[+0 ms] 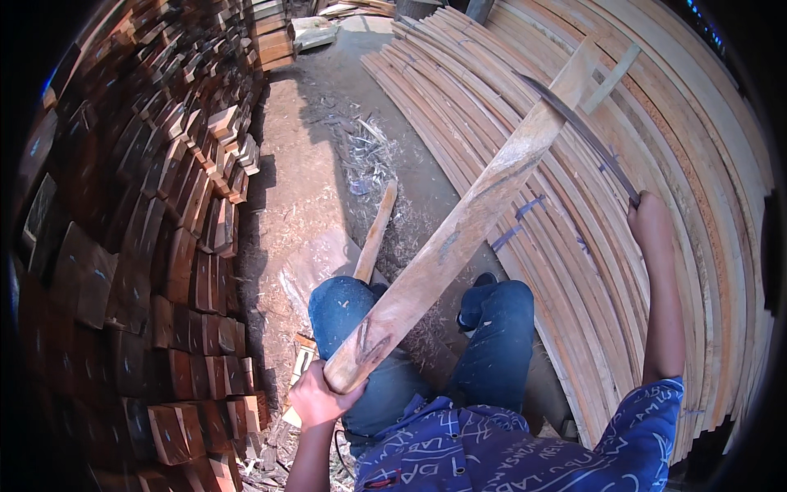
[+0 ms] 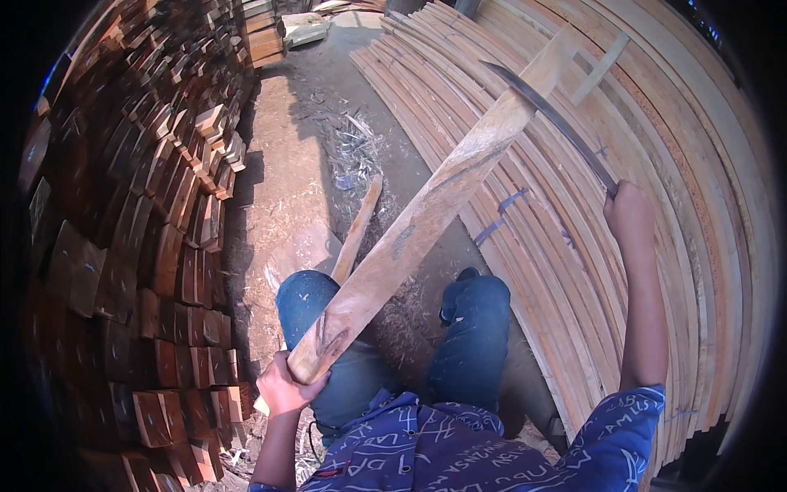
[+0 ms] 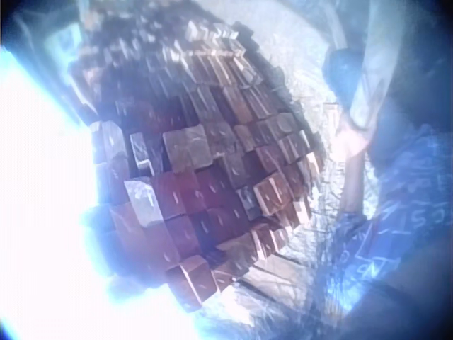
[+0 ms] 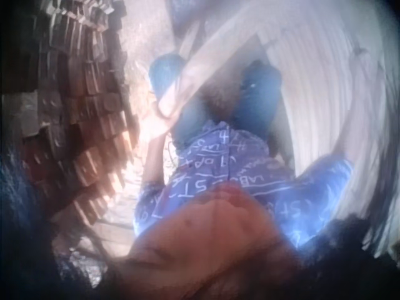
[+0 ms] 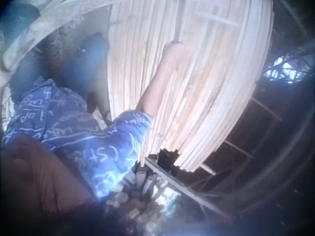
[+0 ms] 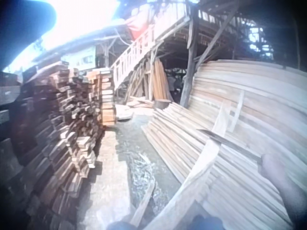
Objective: The person sits on the ground and uses a large curved blade to shave and shape a long, thin piece of wood. They hold the wood with one hand and repeatedly draw the blade along its length to remove thin shavings.
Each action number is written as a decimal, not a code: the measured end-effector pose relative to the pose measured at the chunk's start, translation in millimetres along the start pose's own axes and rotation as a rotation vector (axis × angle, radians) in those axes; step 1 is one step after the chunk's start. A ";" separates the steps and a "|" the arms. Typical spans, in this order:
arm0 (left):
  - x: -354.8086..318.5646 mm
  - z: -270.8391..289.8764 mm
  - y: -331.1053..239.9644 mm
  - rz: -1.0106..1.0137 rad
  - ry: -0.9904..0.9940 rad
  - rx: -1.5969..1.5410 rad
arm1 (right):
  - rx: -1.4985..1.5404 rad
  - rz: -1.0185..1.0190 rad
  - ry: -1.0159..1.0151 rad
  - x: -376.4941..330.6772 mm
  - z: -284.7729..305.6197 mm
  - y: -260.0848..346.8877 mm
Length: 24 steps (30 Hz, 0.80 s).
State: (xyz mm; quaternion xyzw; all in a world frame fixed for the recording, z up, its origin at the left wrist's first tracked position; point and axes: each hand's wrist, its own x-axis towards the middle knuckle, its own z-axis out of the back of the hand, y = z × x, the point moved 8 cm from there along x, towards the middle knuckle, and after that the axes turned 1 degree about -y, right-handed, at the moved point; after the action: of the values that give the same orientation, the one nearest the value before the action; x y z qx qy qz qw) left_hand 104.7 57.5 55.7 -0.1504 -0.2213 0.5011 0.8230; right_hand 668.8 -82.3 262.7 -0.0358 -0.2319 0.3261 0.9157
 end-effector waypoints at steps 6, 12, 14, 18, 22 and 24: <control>-4.1 -3.9 0.9 0.059 0.004 -0.039 | 0.507 -0.121 0.270 -70.7 -61.9 -14.8; -15.6 0.0 -5.1 0.054 -0.070 0.013 | 1.628 -0.392 0.705 -177.9 -113.5 171.4; -21.9 7.0 -9.7 0.041 -0.113 0.033 | 1.897 -0.433 0.759 -186.3 -86.1 226.7; -39.0 10.8 -6.0 0.143 -0.103 -0.029 | 1.762 -0.325 0.770 -189.8 -80.3 263.3; -48.0 12.9 -6.7 0.130 -0.105 0.006 | 1.925 -0.493 0.849 -201.6 -95.0 277.5; -51.1 18.3 -8.9 0.082 -0.109 0.005 | 2.018 -0.567 0.863 -209.6 -101.3 281.6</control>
State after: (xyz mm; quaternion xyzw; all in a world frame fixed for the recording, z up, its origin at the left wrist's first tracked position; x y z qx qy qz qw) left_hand 81.6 8.4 64.7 -0.1295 -0.2583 0.5423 0.7889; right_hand 408.2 18.7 27.4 0.6634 0.4724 0.1054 0.5707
